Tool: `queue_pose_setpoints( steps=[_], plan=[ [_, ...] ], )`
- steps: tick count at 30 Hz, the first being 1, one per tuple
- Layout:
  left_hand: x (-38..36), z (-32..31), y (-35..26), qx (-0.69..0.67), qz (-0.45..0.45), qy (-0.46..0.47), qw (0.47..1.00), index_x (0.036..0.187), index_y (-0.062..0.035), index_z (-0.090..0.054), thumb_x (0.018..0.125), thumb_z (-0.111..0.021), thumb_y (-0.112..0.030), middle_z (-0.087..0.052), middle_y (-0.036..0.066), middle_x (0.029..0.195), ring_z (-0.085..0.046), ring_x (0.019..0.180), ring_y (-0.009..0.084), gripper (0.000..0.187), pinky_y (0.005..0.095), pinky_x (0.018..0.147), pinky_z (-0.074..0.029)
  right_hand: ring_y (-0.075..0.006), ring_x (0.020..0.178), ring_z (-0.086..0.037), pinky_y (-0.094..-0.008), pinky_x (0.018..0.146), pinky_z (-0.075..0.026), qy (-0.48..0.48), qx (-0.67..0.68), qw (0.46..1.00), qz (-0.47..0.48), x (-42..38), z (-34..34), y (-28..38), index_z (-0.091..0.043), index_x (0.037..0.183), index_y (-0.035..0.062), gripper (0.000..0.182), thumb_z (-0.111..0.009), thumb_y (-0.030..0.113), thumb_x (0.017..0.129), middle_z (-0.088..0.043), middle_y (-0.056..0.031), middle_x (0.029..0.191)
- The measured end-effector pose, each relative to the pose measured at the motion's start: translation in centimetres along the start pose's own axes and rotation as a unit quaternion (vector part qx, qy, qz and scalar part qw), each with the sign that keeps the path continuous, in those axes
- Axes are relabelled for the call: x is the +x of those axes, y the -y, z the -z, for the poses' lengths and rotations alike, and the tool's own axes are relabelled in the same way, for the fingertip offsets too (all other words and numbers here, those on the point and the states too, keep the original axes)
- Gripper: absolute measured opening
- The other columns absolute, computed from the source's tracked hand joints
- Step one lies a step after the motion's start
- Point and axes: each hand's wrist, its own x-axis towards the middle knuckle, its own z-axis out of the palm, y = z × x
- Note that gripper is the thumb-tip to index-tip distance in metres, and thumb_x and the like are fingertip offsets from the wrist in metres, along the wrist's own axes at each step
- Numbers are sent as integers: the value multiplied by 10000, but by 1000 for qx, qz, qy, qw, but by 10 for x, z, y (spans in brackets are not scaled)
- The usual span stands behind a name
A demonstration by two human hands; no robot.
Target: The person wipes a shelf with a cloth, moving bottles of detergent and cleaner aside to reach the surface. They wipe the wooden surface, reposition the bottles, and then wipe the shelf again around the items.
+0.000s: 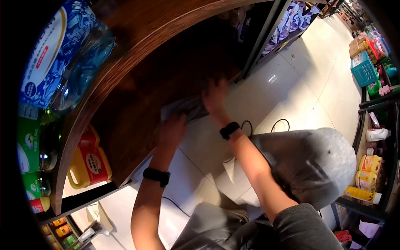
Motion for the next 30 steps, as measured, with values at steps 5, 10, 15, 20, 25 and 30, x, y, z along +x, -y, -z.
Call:
queue_pose_setpoints(
  steps=[5,10,15,20,25,30],
  plan=[
    [41,-24,-3,-17,-42,-53,998,993,-64,-464,770,-537,-176,-505,159,1010,-510,919,335,261,436,727,-453,-427,1115,-314,-509,974,-229,-102,-1,993,-57,21,-5,-34,-438,1185,20,529,-518,283,733,-386,-283,1154],
    [22,-26,12,-62,-2,-43,997,1034,-44,-460,762,-542,-165,-467,191,1101,-472,988,361,308,444,776,-430,-412,1092,-347,-486,953,-271,13,-3,996,-83,23,-18,3,-476,1120,13,462,-527,255,730,-407,-256,1146],
    [-33,-33,59,-47,-38,-126,990,1046,-49,-457,714,-564,-147,-428,207,1169,-450,998,384,363,440,862,-376,-372,1096,-373,-473,980,-252,80,43,987,133,-15,-10,68,-555,955,1,333,-513,227,714,-451,-209,1120],
    [-109,-16,91,60,73,-22,995,976,-28,-464,667,-584,-129,-496,199,1036,-491,921,370,346,454,784,-400,-328,1031,-433,-434,918,-341,116,219,939,240,-102,-12,125,-571,906,18,270,-506,150,679,-489,-161,1049],
    [-154,6,66,-153,147,-54,976,941,-87,-458,705,-560,-64,-563,155,814,-556,731,348,259,408,660,-453,-275,870,-530,-342,822,-423,260,333,882,207,-118,26,147,-533,1061,5,349,-514,65,718,-543,-152,969],
    [-151,93,-3,-480,158,-233,831,916,-49,-440,689,-490,69,-525,55,767,-520,654,147,260,248,601,-425,-154,993,-516,-264,837,-413,473,605,640,-14,-75,113,149,-533,1108,34,296,-493,29,815,-575,-83,1050]
  ],
)
